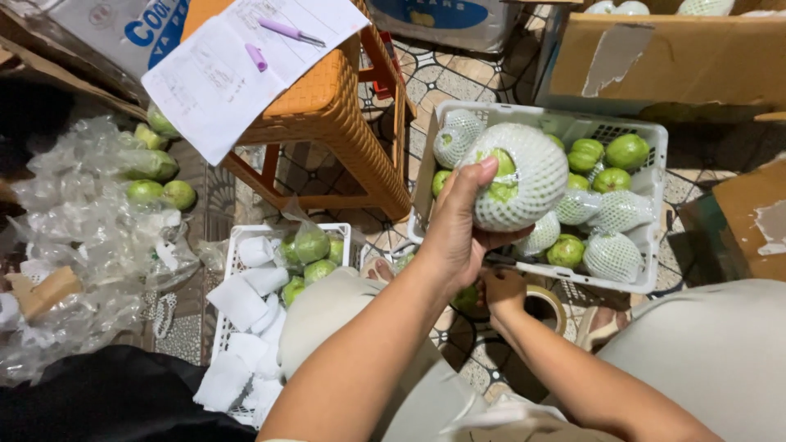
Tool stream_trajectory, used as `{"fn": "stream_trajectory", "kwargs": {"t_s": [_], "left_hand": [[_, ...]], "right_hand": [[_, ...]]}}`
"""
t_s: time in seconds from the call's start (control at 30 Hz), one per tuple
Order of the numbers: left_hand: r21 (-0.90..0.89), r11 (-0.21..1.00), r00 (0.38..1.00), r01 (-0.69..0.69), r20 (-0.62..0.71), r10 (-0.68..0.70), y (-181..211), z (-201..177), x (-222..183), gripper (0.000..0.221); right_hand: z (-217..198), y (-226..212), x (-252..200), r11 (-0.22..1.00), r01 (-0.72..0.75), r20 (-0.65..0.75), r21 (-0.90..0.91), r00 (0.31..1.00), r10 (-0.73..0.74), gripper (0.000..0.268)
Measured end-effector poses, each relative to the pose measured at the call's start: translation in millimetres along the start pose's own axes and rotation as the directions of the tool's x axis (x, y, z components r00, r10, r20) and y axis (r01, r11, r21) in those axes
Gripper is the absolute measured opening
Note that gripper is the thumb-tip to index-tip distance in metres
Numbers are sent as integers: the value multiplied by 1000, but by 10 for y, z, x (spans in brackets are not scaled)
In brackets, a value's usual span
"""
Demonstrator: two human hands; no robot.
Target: Manually wrapping guavas in protective foam sleeves and organizing them into a plastic crate for packaging.
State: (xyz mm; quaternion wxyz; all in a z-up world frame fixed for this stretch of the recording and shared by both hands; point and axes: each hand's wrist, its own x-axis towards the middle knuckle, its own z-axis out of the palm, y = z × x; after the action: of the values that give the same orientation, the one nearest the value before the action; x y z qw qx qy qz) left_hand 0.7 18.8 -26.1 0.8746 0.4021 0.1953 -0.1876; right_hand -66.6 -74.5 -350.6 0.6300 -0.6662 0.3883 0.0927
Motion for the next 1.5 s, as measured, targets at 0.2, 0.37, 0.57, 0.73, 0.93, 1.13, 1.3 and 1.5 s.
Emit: {"fn": "stream_trajectory", "kwargs": {"t_s": [0.2,0.37,0.57,0.73,0.93,1.13,1.3,1.5], "left_hand": [[84,987,990,-139,46,136,223,124,-204,100],[83,983,986,-164,45,161,209,160,-229,100],[144,980,990,-138,45,133,167,194,-170,100],[156,967,977,-199,108,184,29,224,-134,102],[165,925,923,-342,243,298,-145,158,-52,106],[61,814,784,-578,318,533,-236,114,23,113],[168,681,684,-712,380,622,-192,105,-117,100],[123,585,582,-802,382,718,-187,91,-185,94]], "right_hand": [[-197,-1122,-967,969,192,186,155,958,-220,20],[-948,-2159,-1114,842,533,212,-85,835,-508,18],[-1588,-2953,-1563,501,832,298,-237,553,-778,21],[-1575,-3010,-1699,335,936,487,-111,345,-802,80],[-1343,-3005,-1749,600,786,408,148,504,-761,67],[-1220,-3063,-1795,654,724,426,220,532,-732,53],[-1208,-3164,-1878,681,730,464,57,585,-665,53],[-1220,-3399,-1956,487,704,449,-517,707,-546,91]]}}
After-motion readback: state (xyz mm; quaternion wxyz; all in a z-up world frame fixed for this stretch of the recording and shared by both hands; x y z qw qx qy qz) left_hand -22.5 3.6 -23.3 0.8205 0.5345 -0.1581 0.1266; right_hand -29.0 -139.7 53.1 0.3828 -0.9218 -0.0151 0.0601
